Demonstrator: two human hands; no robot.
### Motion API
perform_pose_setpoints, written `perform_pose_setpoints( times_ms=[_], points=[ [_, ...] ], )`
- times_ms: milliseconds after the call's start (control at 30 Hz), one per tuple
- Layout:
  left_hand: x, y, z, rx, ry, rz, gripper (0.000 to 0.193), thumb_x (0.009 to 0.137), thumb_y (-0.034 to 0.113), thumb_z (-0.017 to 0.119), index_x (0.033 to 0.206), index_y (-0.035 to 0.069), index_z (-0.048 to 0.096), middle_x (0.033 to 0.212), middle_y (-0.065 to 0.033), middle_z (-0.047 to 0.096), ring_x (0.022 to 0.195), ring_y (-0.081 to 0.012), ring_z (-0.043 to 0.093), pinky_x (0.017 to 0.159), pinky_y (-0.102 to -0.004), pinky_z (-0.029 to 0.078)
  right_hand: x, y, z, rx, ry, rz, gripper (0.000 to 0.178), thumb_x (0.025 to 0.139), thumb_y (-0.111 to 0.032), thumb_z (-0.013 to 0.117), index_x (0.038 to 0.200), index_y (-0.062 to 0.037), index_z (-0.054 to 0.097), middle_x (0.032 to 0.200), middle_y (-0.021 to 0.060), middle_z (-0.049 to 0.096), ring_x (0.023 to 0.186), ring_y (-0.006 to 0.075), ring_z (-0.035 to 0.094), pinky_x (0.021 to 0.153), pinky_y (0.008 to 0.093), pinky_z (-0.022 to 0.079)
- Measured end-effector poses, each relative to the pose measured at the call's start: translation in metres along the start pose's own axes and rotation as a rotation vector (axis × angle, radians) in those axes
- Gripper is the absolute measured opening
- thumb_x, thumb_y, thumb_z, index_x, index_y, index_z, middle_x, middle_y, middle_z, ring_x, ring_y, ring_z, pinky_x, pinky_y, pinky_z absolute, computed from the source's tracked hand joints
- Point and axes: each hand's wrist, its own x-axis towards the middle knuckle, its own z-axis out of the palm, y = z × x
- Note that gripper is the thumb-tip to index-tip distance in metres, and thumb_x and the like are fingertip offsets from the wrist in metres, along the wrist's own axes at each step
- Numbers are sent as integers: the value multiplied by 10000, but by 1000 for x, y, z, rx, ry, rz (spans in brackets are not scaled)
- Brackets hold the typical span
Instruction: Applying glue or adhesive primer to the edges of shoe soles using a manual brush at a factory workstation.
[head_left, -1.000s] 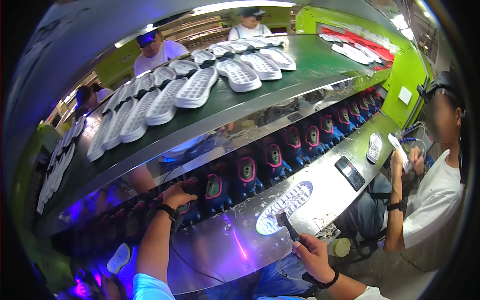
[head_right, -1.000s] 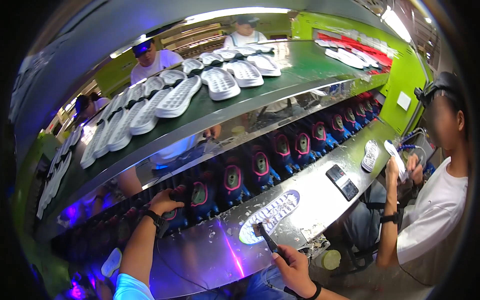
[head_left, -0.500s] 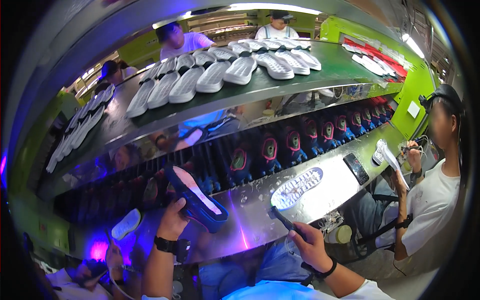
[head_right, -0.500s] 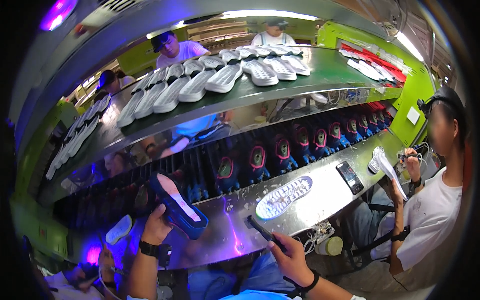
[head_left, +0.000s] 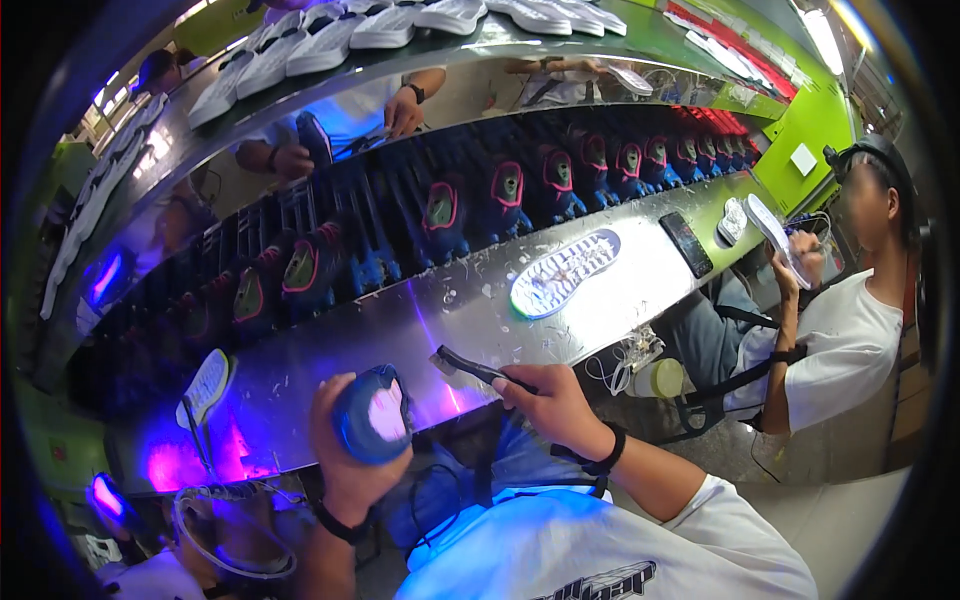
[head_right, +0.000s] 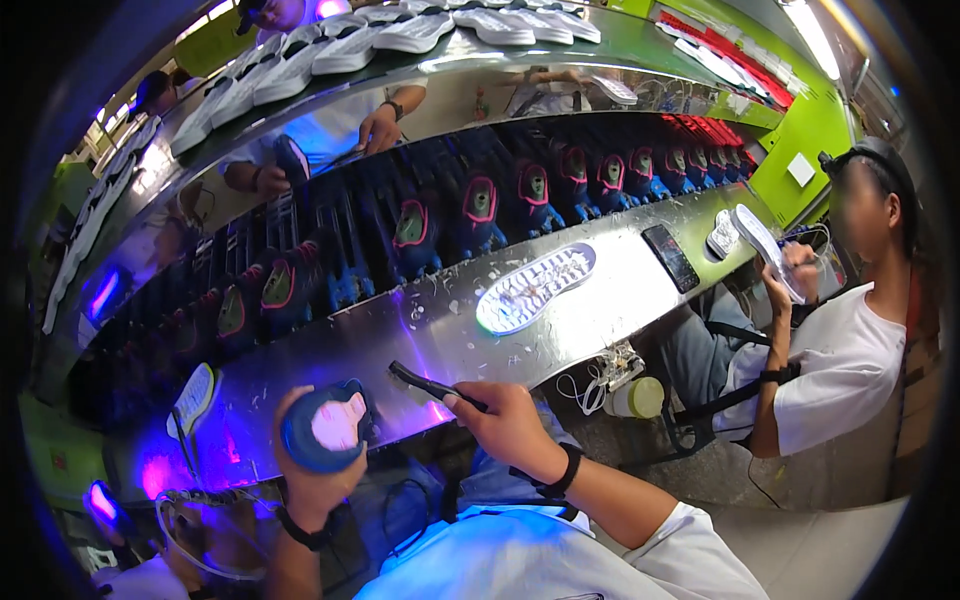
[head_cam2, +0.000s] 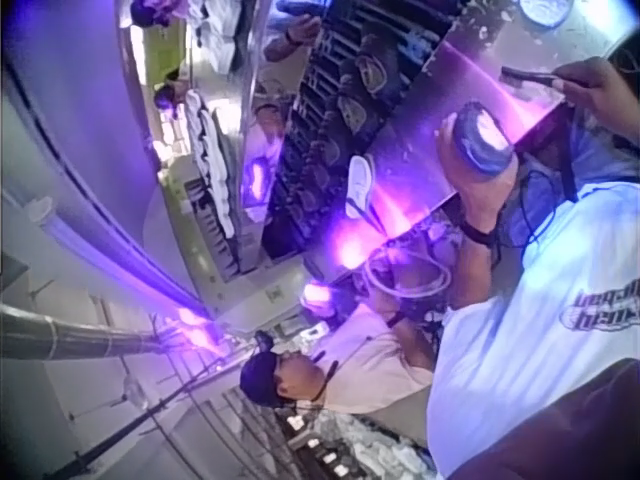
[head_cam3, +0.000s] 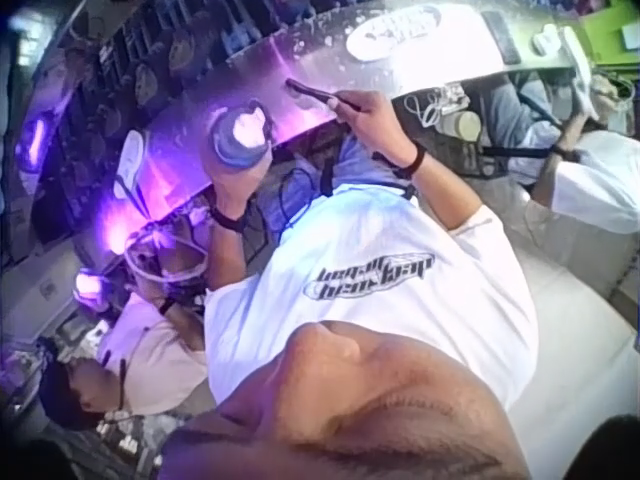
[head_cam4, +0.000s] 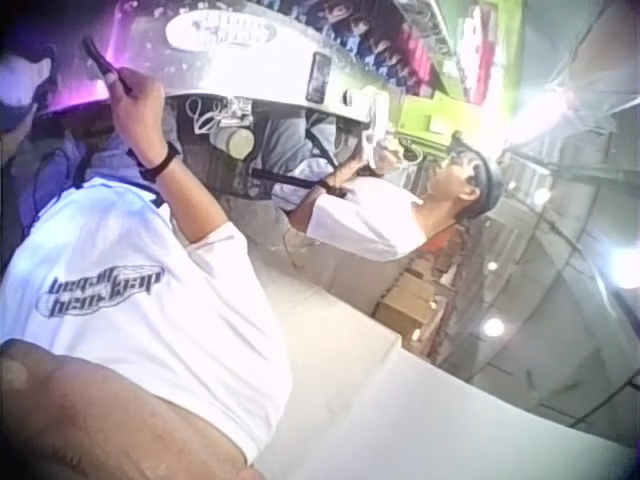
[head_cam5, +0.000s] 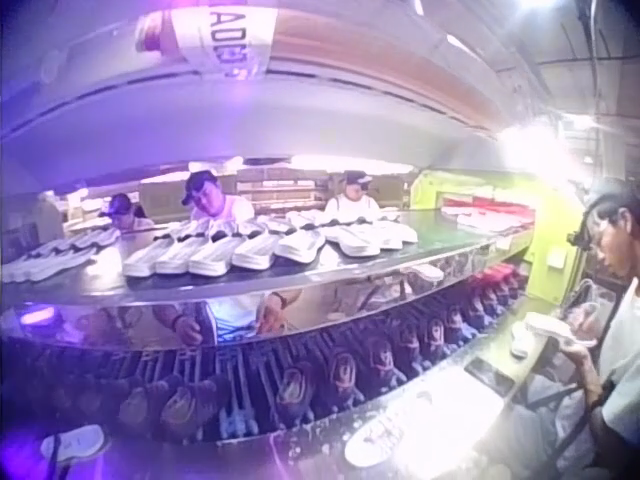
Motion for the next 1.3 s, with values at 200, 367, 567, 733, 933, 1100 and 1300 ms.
perform_pose_setpoints(
  times_ms=[200, 367, 567, 733, 933, 1100, 1300],
  points=[
    [-53, 21, 10, 176, 47, 84, 751, 826, 272, 823, 1443, 31, 468, 1369, -204, 614, 1295, -414, 613, 1206, -680, 351, 12, 23, 34, 49, -98, 18, 302, 1051, -287, 684, 1077, 0, 776, 729, 108, 687, 649, 166, 610, 636, 366, 486],
    [-76, 17, 12, 126, 108, 54, 604, 886, 189, 797, 1379, 76, 468, 1364, -180, 607, 1318, -399, 596, 1231, -701, 312, 20, 19, 59, 6, -72, -40, 327, 1040, -320, 687, 1120, -14, 773, 723, 190, 663, 599, 264, 622, 614, 418, 494],
    [-83, 18, 7, 106, 42, 49, 531, 923, 159, 777, 1348, 100, 465, 1346, -165, 618, 1304, -391, 607, 1238, -719, 294, 17, 26, 72, 29, -51, -83, 338, 1041, -315, 683, 1120, 0, 777, 741, 185, 683, 618, 242, 635, 625, 393, 503],
    [-87, 10, 17, 140, 157, 70, 566, 866, 185, 828, 1314, 95, 494, 1294, -149, 641, 1269, -369, 631, 1211, -740, 297, -9, 23, 66, 225, -245, 79, 291, 1058, -232, 690, 1167, 24, 777, 807, 17, 697, 742, 75, 585, 661, 291, 474],
    [-87, 10, 18, 150, 175, 84, 544, 865, 176, 831, 1285, 89, 497, 1277, -152, 637, 1256, -376, 633, 1204, -745, 313, -23, 20, 64, 212, -174, -72, 260, 1045, -185, 698, 1166, 35, 765, 817, 76, 703, 719, 128, 623, 657, 313, 493],
    [-93, 8, 19, 169, 183, 53, 423, 912, 217, 790, 1210, 68, 530, 1258, -157, 651, 1259, -382, 634, 1207, -745, 319, -10, 11, 65, -79, -92, -207, 261, 1032, -183, 707, 1176, 28, 760, 813, 138, 706, 688, 194, 650, 630, 344, 497],
    [-96, 8, 14, 126, 162, -3, 374, 967, 289, 721, 1199, 49, 552, 1279, -166, 668, 1297, -388, 627, 1210, -741, 315, -34, 8, 57, 219, -206, -67, 255, 1039, -223, 708, 1120, 13, 761, 716, 144, 642, 603, 191, 570, 580, 361, 453]
  ],
)
